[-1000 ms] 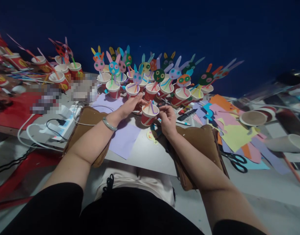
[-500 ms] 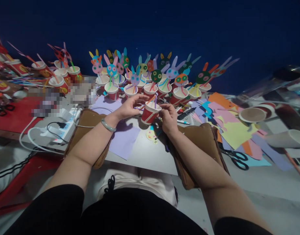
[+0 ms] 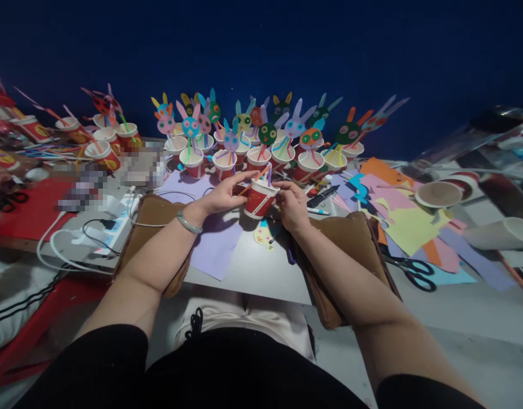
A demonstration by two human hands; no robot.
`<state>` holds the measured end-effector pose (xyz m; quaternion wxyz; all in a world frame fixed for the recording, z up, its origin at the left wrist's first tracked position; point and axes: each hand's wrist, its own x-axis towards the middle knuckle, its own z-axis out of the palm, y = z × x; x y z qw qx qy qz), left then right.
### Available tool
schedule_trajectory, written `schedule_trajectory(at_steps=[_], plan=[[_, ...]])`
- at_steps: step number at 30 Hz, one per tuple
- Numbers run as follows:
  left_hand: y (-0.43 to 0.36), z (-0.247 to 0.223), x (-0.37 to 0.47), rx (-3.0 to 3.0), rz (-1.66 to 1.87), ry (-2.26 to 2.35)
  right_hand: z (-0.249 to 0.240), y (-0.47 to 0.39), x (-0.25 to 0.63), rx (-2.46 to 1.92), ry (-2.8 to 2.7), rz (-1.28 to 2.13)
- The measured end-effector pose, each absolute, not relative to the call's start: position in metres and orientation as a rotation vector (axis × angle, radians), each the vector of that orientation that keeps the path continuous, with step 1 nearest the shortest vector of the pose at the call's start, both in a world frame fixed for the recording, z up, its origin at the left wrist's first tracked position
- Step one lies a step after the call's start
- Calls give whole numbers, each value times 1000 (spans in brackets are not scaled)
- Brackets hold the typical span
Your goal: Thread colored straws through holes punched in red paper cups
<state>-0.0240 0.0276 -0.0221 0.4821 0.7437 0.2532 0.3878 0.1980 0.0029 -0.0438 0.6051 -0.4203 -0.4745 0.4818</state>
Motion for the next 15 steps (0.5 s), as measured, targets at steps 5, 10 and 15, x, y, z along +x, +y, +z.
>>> schedule_trajectory(at_steps=[5,10,15], plan=[[25,-20,-19,1827,1016,645,-42,3,196,-955,-1038,1174],[26,-22,-20,1879,1001,712,-41,1,197,-983,-1073,1119],[20,-11,-27,2061,1261,893,-44,-1,199,-980,-1254,968]])
